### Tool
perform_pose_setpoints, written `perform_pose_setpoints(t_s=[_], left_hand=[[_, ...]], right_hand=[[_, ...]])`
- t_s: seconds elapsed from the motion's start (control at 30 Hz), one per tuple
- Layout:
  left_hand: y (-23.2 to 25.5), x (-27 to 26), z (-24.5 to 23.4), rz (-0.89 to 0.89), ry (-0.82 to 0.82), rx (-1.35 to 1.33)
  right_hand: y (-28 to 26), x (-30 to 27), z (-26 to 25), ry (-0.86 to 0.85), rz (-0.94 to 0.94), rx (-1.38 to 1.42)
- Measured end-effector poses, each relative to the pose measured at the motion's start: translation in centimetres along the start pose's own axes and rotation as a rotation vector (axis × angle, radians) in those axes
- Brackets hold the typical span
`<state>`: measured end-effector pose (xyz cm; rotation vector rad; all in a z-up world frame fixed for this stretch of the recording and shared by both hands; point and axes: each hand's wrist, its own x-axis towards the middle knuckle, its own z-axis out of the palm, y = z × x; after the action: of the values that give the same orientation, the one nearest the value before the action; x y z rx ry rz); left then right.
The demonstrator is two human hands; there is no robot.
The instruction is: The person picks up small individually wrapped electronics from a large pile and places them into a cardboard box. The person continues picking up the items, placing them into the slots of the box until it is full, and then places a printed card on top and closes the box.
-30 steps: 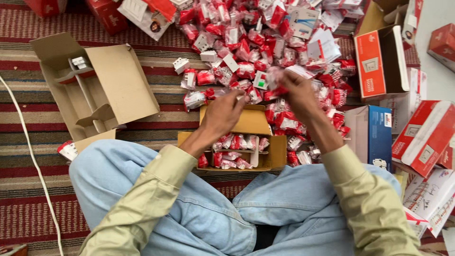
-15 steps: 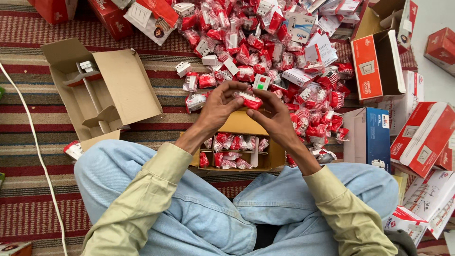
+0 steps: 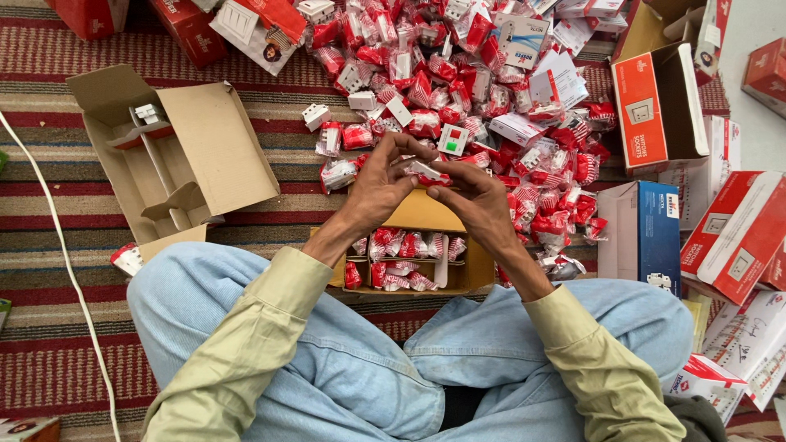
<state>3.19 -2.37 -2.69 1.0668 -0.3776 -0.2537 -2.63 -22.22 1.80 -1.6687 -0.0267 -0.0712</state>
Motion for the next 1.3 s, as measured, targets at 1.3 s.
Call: perform_pose_setpoints(t_s=[1.3], left_hand=[[-3.8,-3.0,-1.9,-0.228,-0.159,1.108]], right_hand=[[10.7,17.8,-13.1,0.033,0.107,-1.280]])
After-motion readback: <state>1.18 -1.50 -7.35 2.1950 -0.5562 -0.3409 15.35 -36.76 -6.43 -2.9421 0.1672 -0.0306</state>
